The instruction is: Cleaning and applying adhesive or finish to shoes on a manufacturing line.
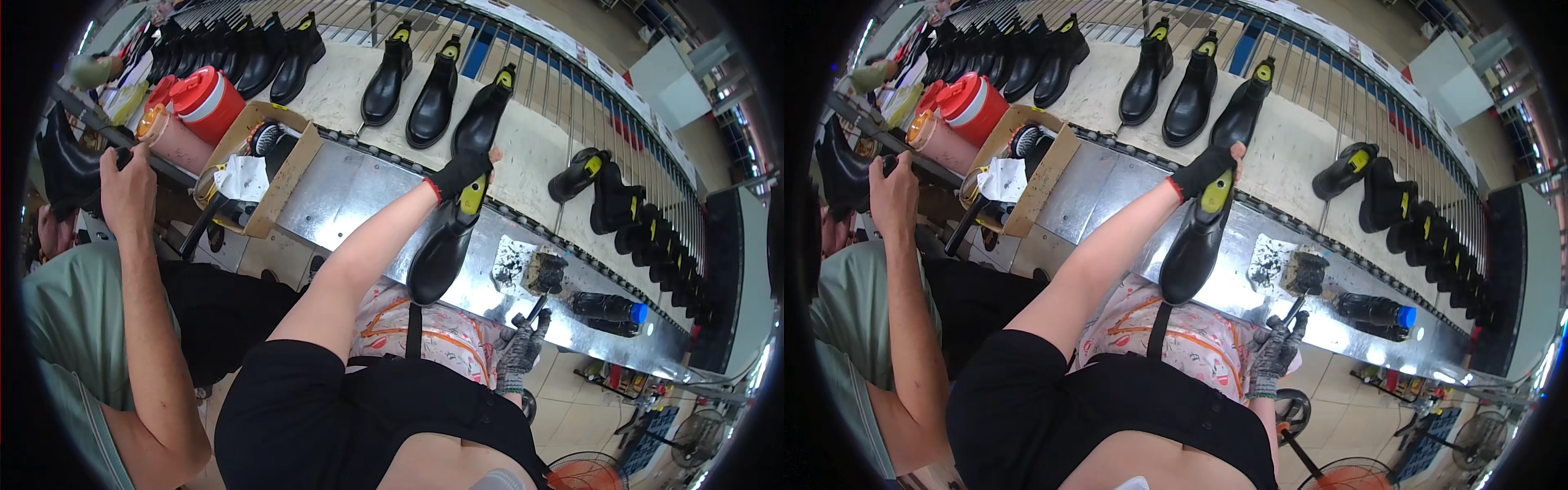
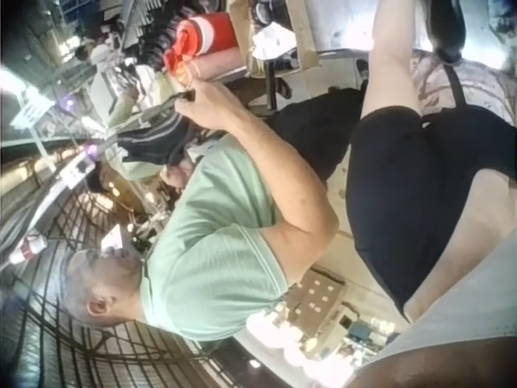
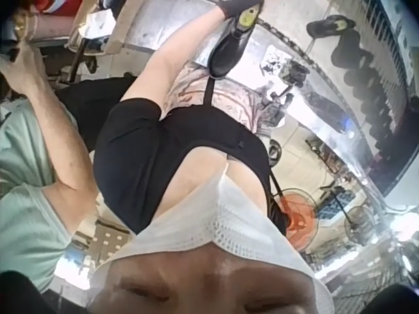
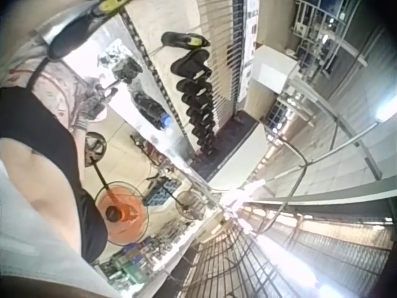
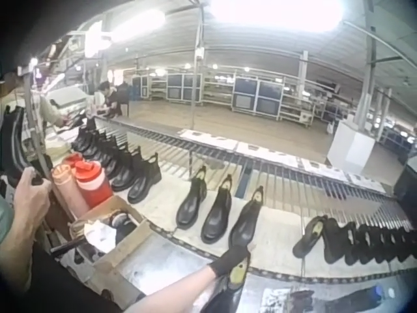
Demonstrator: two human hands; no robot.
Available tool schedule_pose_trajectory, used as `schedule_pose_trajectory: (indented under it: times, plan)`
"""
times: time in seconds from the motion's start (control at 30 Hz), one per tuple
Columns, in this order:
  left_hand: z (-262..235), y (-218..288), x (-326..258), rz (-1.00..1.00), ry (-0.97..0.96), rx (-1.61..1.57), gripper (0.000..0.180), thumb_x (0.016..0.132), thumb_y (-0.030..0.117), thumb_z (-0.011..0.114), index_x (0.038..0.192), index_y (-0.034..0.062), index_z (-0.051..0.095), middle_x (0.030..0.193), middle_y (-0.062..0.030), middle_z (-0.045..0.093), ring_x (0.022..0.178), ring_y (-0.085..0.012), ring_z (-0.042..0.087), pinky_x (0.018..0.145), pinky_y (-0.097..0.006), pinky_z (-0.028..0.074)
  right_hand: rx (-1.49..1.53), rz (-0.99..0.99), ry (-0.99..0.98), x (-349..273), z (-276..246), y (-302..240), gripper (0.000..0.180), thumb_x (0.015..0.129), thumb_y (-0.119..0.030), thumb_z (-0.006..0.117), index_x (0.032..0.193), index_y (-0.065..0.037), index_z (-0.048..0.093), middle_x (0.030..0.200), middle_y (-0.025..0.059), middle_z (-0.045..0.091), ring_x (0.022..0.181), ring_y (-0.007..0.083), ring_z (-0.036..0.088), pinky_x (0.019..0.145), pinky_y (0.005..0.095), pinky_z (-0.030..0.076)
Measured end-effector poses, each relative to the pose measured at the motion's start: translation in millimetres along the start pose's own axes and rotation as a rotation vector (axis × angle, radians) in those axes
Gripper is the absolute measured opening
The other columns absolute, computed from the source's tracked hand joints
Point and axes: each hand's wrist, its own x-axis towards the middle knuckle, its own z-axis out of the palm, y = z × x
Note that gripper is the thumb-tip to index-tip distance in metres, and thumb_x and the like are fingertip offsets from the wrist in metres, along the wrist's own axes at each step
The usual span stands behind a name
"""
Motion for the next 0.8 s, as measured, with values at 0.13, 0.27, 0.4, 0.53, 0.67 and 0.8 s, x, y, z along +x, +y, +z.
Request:
schedule_pose_trajectory:
  times: [0.13,0.27,0.4,0.53,0.67,0.8]
  plan:
    - [-1,37,-33,0.329,-0.252,-0.100,0.064,0.088,0.067,0.047,0.070,0.0065,0.059,0.069,-0.0048,0.060,0.066,-0.0197,0.056,0.082,-0.032,0.044,0.100,-0.269,-0.027,-6,-6,-13,0.037,0.098,-0.016,0.052,0.131,-0.008,0.034,0.094,0.0126,0.061,0.050,0.0136,0.058,0.036,0.0248,0.046]
    - [7,80,-74,0.529,-0.347,-0.074,0.079,0.076,0.081,0.048,0.061,0.0044,0.059,0.062,-0.0059,0.061,0.066,-0.0202,0.057,0.074,-0.034,0.047,0.038,-0.062,0.020,7,-6,-12,0.023,0.092,-0.012,0.059,0.110,-0.004,0.047,0.091,0.0110,0.064,0.050,0.0121,0.058,0.036,0.0231,0.048]
    - [21,101,-92,0.562,-0.421,0.016,0.088,0.062,0.094,0.042,0.056,0.0067,0.057,0.058,-0.0030,0.059,0.061,-0.0201,0.055,0.088,-0.037,0.041,0.197,0.031,-0.208,3,-11,-38,0.032,0.088,-0.015,0.066,0.113,-0.005,0.047,0.097,0.0123,0.063,0.057,0.0113,0.059,0.040,0.0224,0.050]
    - [33,101,-91,0.648,-0.574,0.019,0.091,0.052,0.098,0.041,0.053,0.0080,0.056,0.057,-0.0021,0.058,0.062,-0.0195,0.057,0.099,-0.040,0.033,0.146,-0.048,-0.657,2,-17,-108,0.086,0.074,-0.026,0.081,0.144,-0.005,0.035,0.122,0.0134,0.055,0.084,0.0143,0.060,0.052,0.0246,0.055]
    - [43,99,-93,0.681,-0.618,-0.044,0.091,0.047,0.098,0.044,0.052,0.0085,0.057,0.057,-0.0015,0.058,0.061,-0.0178,0.056,0.096,-0.041,0.033,-0.539,-0.463,-0.808,-10,-13,-168,0.069,0.073,-0.010,0.073,0.137,-0.004,0.047,0.125,0.0133,0.057,0.097,0.0227,0.061,0.081,0.0344,0.053]
    - [48,100,-93,0.698,-0.671,-0.081,0.090,0.046,0.097,0.045,0.051,0.0087,0.057,0.057,-0.0013,0.057,0.060,-0.0172,0.054,0.096,-0.041,0.031,-0.971,-0.872,-0.820,-19,-4,-194,0.058,0.076,-0.006,0.064,0.133,-0.009,0.054,0.126,0.0156,0.058,0.111,0.0362,0.057,0.095,0.0425,0.047]
